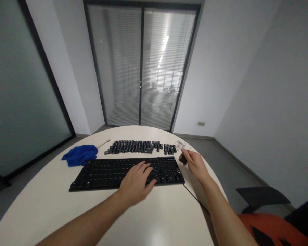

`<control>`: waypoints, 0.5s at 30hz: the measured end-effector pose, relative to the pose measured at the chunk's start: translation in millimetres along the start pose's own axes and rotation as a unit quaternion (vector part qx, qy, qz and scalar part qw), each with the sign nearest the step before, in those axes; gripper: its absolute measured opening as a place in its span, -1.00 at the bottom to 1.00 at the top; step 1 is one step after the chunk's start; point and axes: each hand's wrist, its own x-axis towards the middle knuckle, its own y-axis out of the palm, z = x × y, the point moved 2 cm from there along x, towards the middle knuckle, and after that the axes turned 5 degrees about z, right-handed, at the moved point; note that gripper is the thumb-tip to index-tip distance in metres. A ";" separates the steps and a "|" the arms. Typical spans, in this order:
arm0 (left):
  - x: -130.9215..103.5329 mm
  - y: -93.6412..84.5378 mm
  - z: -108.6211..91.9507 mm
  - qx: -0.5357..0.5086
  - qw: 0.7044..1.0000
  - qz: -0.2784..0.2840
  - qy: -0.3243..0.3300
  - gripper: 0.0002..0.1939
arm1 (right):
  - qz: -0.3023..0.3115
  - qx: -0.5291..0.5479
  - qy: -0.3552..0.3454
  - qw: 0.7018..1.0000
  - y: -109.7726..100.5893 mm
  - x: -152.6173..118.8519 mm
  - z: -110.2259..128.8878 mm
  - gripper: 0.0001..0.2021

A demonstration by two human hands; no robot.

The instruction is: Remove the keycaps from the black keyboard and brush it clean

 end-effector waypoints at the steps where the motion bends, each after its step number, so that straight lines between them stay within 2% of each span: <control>1: 0.0 -0.3 -0.2 0.001 1.000 0.000 0.000 -0.55 | 0.002 -0.005 0.001 1.000 0.3 0.1 -0.8 -0.37; 15: 0.6 -2.6 -2.3 0.009 1.000 0.010 -0.004 -0.54 | 0.019 -0.012 -0.008 1.000 3.5 -8.5 13.4 -0.36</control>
